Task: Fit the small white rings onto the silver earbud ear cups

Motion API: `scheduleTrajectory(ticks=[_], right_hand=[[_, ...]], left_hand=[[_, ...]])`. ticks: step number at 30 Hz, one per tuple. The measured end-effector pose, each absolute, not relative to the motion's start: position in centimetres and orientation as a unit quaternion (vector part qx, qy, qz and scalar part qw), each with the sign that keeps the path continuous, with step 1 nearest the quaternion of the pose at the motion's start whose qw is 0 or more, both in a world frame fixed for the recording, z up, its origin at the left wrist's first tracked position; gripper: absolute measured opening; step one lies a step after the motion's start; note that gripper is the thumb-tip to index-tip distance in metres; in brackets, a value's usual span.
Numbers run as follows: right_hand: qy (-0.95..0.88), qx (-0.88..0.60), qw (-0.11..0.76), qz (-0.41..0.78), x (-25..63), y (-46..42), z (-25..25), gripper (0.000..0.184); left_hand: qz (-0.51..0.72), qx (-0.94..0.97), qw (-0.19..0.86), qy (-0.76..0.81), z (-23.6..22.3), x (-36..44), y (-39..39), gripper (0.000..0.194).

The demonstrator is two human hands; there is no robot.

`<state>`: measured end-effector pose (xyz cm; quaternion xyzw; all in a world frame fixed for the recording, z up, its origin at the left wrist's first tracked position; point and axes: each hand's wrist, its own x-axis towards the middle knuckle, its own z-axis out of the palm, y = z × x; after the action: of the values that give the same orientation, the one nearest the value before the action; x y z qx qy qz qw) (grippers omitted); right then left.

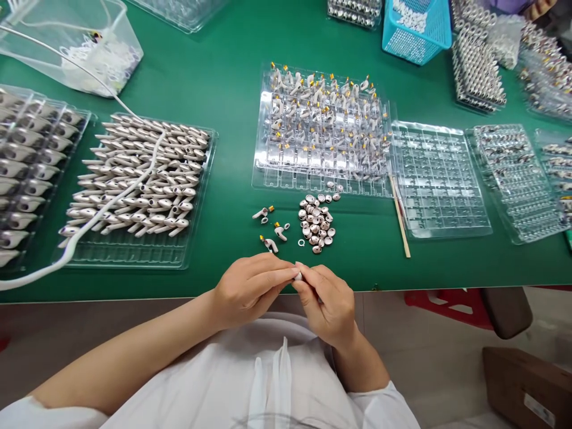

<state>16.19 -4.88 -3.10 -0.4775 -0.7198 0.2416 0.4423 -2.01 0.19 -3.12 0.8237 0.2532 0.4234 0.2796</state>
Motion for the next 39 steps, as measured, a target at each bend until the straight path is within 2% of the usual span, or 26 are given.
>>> scheduleTrajectory(ticks=[9, 15, 22, 26, 34, 39], right_hand=[[-0.708, -0.48, 0.431, 0.288, 16.2, -4.6, -2.9, 0.03], [-0.731, -0.483, 0.406, 0.259, 16.0, -4.9, -3.1, 0.035], [-0.737, -0.473, 0.422, 0.236, 16.0, -5.1, -2.9, 0.036], [-0.723, -0.478, 0.425, 0.262, 16.3, -5.1, -2.9, 0.034], [-0.722, -0.44, 0.443, 0.297, 16.7, -5.3, -3.2, 0.035], [-0.726, -0.423, 0.464, 0.279, 16.7, -5.4, -3.4, 0.034]], left_hand=[[0.435, 0.811, 0.279, 0.275, -2.8, -1.8, -0.2, 0.025], [0.427, 0.823, 0.262, 0.268, -3.2, -2.0, -0.3, 0.026], [0.42, 0.827, 0.268, 0.259, -3.2, -2.3, -0.4, 0.027], [0.42, 0.794, 0.348, 0.269, -2.6, -2.3, -0.3, 0.023], [0.33, 0.553, 0.65, 0.404, -2.1, -2.4, -0.2, 0.011], [0.299, 0.465, 0.722, 0.415, -1.7, -2.0, -0.3, 0.01]])
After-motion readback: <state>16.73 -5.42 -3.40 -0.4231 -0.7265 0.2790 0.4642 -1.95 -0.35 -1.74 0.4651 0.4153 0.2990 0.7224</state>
